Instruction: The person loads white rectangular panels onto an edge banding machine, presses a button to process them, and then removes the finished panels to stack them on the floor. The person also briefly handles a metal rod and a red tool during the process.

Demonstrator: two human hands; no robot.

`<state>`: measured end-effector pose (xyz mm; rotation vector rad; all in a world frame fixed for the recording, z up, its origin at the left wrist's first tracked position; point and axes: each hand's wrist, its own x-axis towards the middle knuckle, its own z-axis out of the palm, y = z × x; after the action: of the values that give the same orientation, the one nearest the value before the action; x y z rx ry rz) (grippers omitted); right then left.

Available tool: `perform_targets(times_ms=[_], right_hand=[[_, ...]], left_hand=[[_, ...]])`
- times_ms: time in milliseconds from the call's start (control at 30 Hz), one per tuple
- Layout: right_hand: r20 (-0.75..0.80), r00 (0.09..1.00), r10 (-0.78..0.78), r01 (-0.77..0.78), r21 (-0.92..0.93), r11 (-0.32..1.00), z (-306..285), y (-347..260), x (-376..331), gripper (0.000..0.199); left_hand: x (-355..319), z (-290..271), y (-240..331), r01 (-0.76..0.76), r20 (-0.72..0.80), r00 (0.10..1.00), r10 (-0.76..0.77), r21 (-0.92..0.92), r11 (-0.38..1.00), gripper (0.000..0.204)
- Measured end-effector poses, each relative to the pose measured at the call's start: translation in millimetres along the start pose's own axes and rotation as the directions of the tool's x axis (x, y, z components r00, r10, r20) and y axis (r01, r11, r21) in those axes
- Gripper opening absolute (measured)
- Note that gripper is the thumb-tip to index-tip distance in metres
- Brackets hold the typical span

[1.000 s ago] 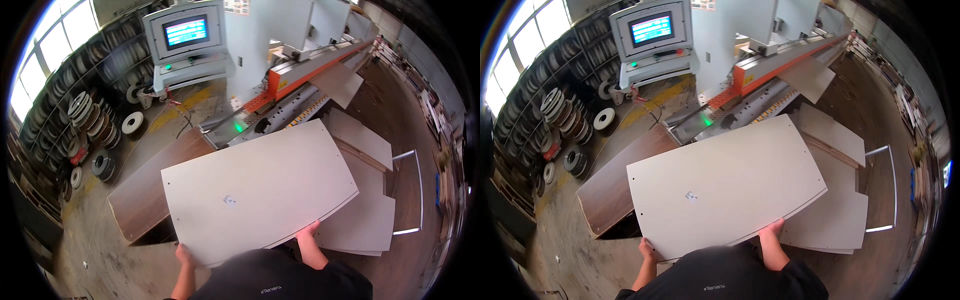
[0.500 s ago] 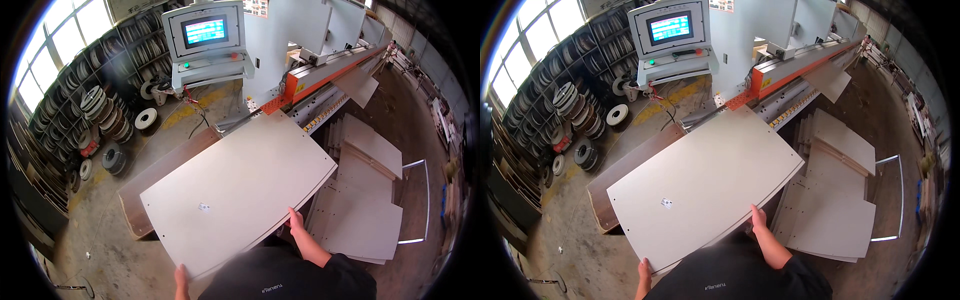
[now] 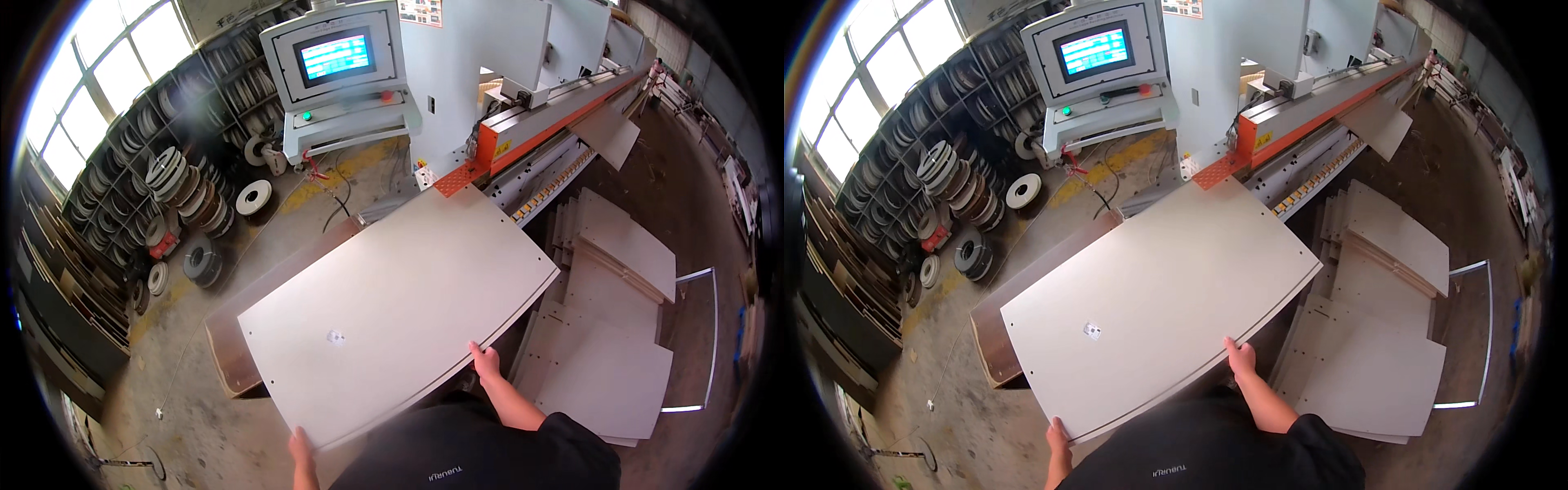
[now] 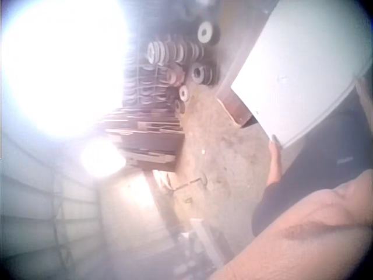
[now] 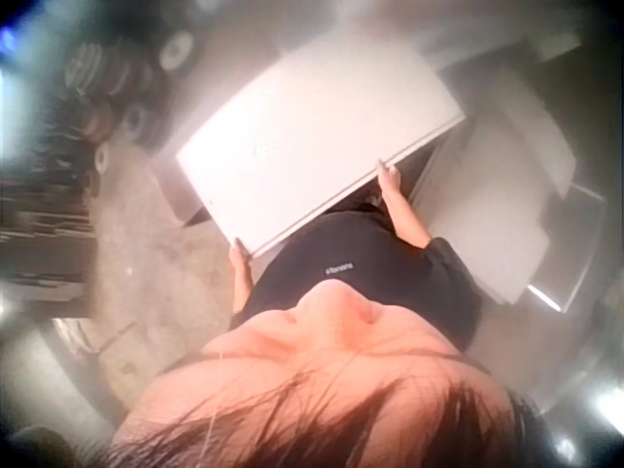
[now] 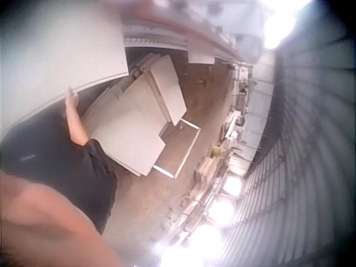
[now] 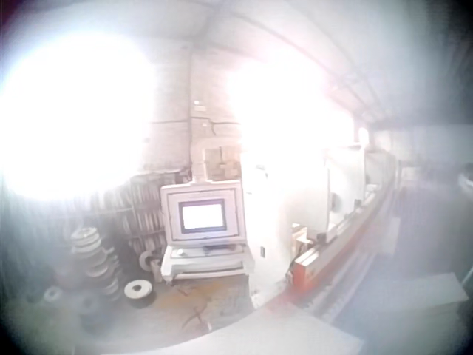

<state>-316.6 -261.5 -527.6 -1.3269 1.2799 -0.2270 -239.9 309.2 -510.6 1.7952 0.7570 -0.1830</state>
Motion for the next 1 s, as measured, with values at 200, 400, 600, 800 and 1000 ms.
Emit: perform_targets(times_ms=[200,400,600,800,1000], right_hand=[[-0.046,0.997,-0.055,0.053,-0.032,0.998,-10.7,16.6,30.3,0.047],[-0.093,0.993,-0.078,0.075,-0.042,0.996,-42.8,-13.5,52.6,0.048],[-0.115,0.989,-0.090,0.082,-0.075,0.994,-74.7,-25.9,98.7,0.045],[-0.148,0.983,-0.106,0.099,-0.056,0.994,-105.8,-48.4,134.2,0.047],[-0.213,0.972,-0.094,0.108,0.053,0.993,-120.5,-42.6,156.0,0.059]], left_hand=[[3.6,13.7,-6.7,0.049,-0.020,0.999,-0.047,0.112,0.992,0.041],[-20.6,60.2,5.4,0.104,0.053,0.993,-0.104,-0.010,0.995,0.040],[-39.3,107.1,8.2,0.132,0.097,0.987,-0.130,-0.013,0.991,0.042],[-58.7,149.1,18.6,0.130,0.223,0.965,-0.140,0.059,0.990,0.049],[-86.3,194.4,34.3,-0.038,0.345,0.938,-0.021,0.163,0.986,0.062]])
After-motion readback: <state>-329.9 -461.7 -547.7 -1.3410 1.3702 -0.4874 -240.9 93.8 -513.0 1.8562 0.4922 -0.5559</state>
